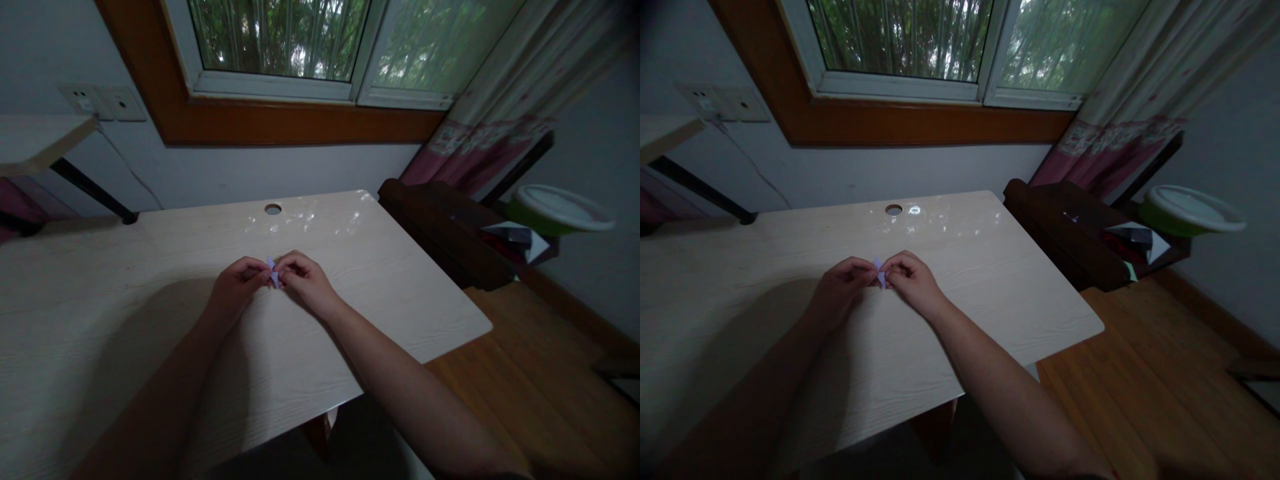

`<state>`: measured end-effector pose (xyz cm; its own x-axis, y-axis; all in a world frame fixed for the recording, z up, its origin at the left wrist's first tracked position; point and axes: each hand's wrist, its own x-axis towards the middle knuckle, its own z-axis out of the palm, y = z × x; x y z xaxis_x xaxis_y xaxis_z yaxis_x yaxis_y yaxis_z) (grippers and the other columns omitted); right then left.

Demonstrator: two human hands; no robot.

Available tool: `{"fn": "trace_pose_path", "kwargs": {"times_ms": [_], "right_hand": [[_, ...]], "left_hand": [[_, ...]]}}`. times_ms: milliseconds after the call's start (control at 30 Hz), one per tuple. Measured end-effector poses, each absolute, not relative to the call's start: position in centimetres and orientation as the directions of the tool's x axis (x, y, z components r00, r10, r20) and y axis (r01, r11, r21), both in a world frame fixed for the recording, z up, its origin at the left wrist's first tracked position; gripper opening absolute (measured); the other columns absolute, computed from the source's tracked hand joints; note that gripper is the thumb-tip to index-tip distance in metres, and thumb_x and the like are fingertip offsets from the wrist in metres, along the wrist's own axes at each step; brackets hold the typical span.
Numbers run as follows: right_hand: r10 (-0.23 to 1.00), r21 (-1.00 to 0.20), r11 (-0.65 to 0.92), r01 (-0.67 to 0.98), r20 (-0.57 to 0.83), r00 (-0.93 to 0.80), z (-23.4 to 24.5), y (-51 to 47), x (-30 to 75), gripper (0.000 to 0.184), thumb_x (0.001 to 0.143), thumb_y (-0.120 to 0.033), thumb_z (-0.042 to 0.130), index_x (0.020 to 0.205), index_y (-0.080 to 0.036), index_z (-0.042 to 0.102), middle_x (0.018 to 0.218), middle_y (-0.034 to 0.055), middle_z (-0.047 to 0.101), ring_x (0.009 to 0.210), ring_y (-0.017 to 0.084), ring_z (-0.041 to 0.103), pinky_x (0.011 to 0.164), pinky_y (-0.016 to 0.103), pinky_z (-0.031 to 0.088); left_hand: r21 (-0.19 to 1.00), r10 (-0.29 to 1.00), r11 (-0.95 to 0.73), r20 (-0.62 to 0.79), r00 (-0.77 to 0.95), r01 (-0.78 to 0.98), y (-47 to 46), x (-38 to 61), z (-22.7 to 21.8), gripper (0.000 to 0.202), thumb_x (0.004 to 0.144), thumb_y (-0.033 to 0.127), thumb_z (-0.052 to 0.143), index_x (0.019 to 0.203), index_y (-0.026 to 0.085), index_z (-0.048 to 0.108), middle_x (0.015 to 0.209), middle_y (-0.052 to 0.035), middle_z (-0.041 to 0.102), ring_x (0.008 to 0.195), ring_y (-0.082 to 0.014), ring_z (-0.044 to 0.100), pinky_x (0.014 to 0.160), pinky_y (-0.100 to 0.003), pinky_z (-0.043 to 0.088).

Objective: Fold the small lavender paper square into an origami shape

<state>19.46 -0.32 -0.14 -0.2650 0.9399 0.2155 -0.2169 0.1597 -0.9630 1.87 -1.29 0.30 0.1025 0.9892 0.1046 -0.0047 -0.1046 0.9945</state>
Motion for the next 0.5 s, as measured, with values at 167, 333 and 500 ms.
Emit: {"fn": "trace_pose_path", "kwargs": {"times_ms": [167,333,500], "right_hand": [[0.947,-0.962,0.098,-0.254,0.169,-0.274,-0.2,-0.4,19.3,0.011,0.08,-0.026,0.069,0.087,-0.02,0.064,0.069,-0.0019,0.061,0.063,0.012,0.058,0.064,0.028,0.047],[0.968,-0.967,0.048,-0.25,0.106,-0.226,-0.5,-0.2,19.0,0.02,0.082,-0.036,0.07,0.091,-0.02,0.063,0.073,-0.0009,0.064,0.065,0.012,0.059,0.065,0.027,0.048],[0.966,-0.989,0.073,-0.13,0.103,-0.238,-1.3,0.2,19.0,0.027,0.078,-0.042,0.076,0.086,-0.018,0.065,0.073,0.0002,0.064,0.066,0.012,0.058,0.065,0.027,0.048]], "left_hand": [[0.994,0.989,-0.112,0.113,0.095,-0.018,-1.3,1.9,0.3,0.025,0.074,0.037,0.08,0.084,0.019,0.065,0.073,-0.0028,0.075,0.068,-0.0183,0.071,0.063,-0.027,0.053],[0.987,0.99,-0.131,0.124,0.07,0.094,-1.3,1.8,0.4,0.023,0.074,0.034,0.079,0.083,0.02,0.063,0.071,-0.0006,0.073,0.065,-0.0165,0.069,0.058,-0.024,0.05],[0.972,0.984,-0.172,0.164,0.065,0.159,-1.4,1.8,0.6,0.018,0.077,0.03,0.076,0.084,0.021,0.063,0.073,0.0003,0.071,0.066,-0.0151,0.067,0.059,-0.023,0.049]]}}
